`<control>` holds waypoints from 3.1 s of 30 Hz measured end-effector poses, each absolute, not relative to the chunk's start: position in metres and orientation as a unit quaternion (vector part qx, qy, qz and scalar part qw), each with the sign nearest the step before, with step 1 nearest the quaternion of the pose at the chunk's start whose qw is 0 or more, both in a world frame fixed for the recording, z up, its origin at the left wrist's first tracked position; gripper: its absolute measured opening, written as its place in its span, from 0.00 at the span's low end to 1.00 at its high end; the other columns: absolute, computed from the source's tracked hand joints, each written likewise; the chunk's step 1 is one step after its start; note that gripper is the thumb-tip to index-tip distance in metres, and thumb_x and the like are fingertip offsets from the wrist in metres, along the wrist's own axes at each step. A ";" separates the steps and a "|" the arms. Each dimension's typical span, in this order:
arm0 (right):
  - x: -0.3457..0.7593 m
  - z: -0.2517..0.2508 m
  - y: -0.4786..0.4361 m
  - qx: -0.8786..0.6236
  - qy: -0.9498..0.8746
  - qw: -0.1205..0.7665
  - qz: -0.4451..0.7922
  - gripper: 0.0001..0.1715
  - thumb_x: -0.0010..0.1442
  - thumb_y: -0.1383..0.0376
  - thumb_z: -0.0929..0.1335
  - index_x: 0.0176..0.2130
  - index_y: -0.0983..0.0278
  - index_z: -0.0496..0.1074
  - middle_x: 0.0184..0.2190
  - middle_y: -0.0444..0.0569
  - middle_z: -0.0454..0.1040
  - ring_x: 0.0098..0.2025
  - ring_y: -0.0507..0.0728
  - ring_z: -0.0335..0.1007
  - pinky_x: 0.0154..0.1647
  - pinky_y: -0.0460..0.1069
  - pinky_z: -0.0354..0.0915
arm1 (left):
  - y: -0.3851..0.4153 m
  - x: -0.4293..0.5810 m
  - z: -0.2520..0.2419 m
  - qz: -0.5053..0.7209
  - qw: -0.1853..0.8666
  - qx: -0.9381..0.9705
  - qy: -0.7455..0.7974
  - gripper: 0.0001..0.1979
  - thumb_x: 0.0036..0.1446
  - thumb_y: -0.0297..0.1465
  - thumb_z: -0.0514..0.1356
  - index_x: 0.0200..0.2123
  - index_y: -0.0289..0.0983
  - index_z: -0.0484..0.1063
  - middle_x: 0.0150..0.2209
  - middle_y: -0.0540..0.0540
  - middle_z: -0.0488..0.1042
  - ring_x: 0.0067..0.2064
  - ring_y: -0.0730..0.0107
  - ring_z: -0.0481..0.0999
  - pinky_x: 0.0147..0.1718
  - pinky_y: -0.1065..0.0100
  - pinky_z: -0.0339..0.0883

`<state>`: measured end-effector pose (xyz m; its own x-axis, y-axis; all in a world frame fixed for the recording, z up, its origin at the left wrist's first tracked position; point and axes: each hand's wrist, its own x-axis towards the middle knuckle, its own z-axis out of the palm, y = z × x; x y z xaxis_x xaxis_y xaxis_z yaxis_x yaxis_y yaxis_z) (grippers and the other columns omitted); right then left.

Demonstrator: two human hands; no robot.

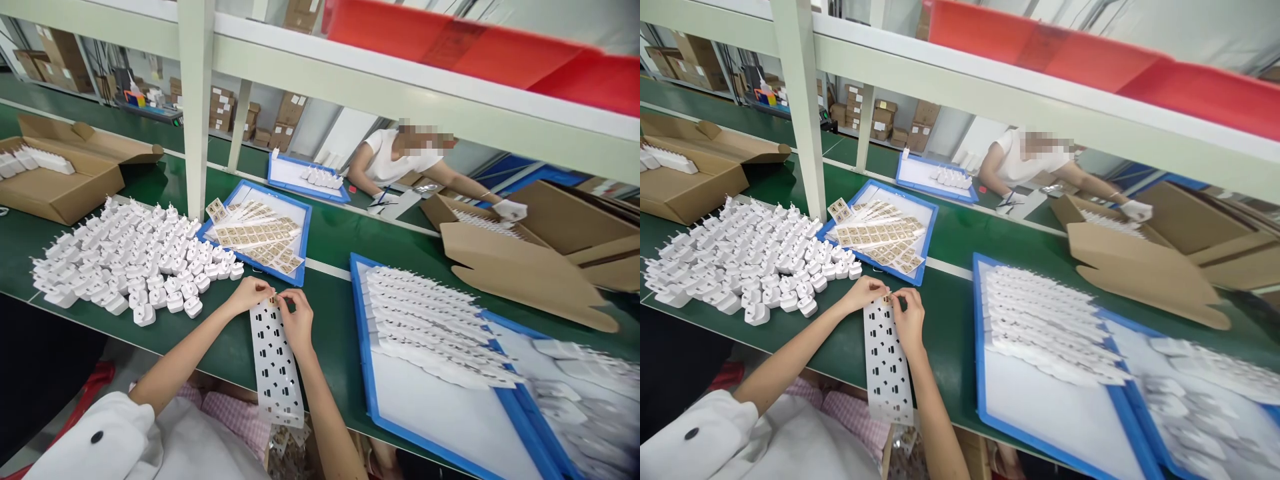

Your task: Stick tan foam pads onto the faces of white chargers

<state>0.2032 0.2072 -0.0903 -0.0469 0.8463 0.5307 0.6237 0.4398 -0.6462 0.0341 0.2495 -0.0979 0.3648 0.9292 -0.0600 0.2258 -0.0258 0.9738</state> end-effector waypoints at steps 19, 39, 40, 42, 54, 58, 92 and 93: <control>0.202 -0.082 0.175 -0.464 -0.805 0.362 0.076 0.12 0.71 0.65 0.61 0.33 0.57 0.66 0.31 0.49 0.69 0.34 0.60 0.62 0.36 0.55 0.62 | 0.248 0.029 -0.096 0.258 0.524 0.648 0.489 0.18 0.66 0.39 0.62 0.54 0.35 0.73 0.54 0.42 0.75 0.51 0.58 0.78 0.49 0.54 0.77; 0.164 -0.097 0.102 -0.491 -0.429 0.494 0.575 0.26 0.61 0.43 0.70 0.30 0.60 0.63 0.25 0.41 0.63 0.28 0.52 0.62 0.34 0.50 0.66 | 0.131 -0.016 -0.044 0.093 0.039 0.820 0.564 0.20 0.59 0.16 0.53 0.51 0.33 0.77 0.61 0.33 0.72 0.71 0.42 0.59 0.67 0.36 0.54; 0.165 -0.097 0.108 -0.486 -0.413 0.496 0.589 0.26 0.59 0.44 0.72 0.29 0.60 0.63 0.26 0.41 0.64 0.28 0.52 0.62 0.35 0.50 0.66 | 0.121 -0.026 -0.046 0.071 0.023 0.816 0.573 0.22 0.57 0.15 0.54 0.51 0.34 0.77 0.61 0.33 0.72 0.72 0.43 0.58 0.68 0.35 0.51; 0.165 -0.096 0.119 -0.478 -0.389 0.497 0.611 0.26 0.55 0.45 0.75 0.29 0.61 0.65 0.26 0.41 0.64 0.29 0.52 0.63 0.36 0.50 0.66 | 0.113 -0.043 -0.051 0.037 0.002 0.813 0.581 0.26 0.53 0.12 0.55 0.52 0.36 0.77 0.62 0.35 0.72 0.72 0.46 0.57 0.70 0.37 0.50; 0.155 -0.055 0.111 -0.461 -0.348 0.555 0.599 0.22 0.56 0.50 0.75 0.28 0.62 0.68 0.25 0.40 0.65 0.28 0.51 0.62 0.35 0.49 0.63 | 0.138 -0.066 -0.005 0.160 0.189 0.866 0.435 0.12 0.62 0.24 0.61 0.48 0.38 0.73 0.46 0.44 0.78 0.48 0.62 0.78 0.47 0.63 0.70; 0.144 -0.017 0.085 -0.429 -0.378 0.636 0.518 0.17 0.61 0.56 0.72 0.27 0.62 0.68 0.24 0.40 0.64 0.27 0.51 0.61 0.31 0.48 0.61 | 0.104 -0.037 -0.014 0.452 0.412 0.696 0.377 0.18 0.64 0.31 0.62 0.54 0.43 0.61 0.52 0.43 0.75 0.52 0.63 0.77 0.47 0.64 0.71; 0.114 0.020 0.042 -0.407 -0.452 0.705 0.364 0.13 0.68 0.61 0.63 0.30 0.59 0.63 0.22 0.39 0.56 0.19 0.50 0.51 0.22 0.47 0.56 | 0.076 0.005 -0.017 0.534 0.439 0.684 0.231 0.23 0.70 0.49 0.48 0.60 0.43 0.61 0.49 0.40 0.67 0.50 0.57 0.71 0.45 0.56 0.72; 0.113 0.020 0.041 -0.409 -0.460 0.708 0.346 0.12 0.67 0.61 0.63 0.30 0.59 0.63 0.22 0.39 0.56 0.20 0.50 0.51 0.22 0.48 0.55 | 0.076 0.005 -0.016 0.538 0.428 0.689 0.230 0.24 0.70 0.49 0.48 0.61 0.43 0.60 0.49 0.40 0.67 0.50 0.57 0.70 0.45 0.56 0.73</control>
<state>0.1128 0.0414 0.0196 0.3372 0.8662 0.3688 -0.1128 0.4261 -0.8976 0.0052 0.0762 -0.0162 0.3149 0.7777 0.5441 -0.1433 -0.5277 0.8372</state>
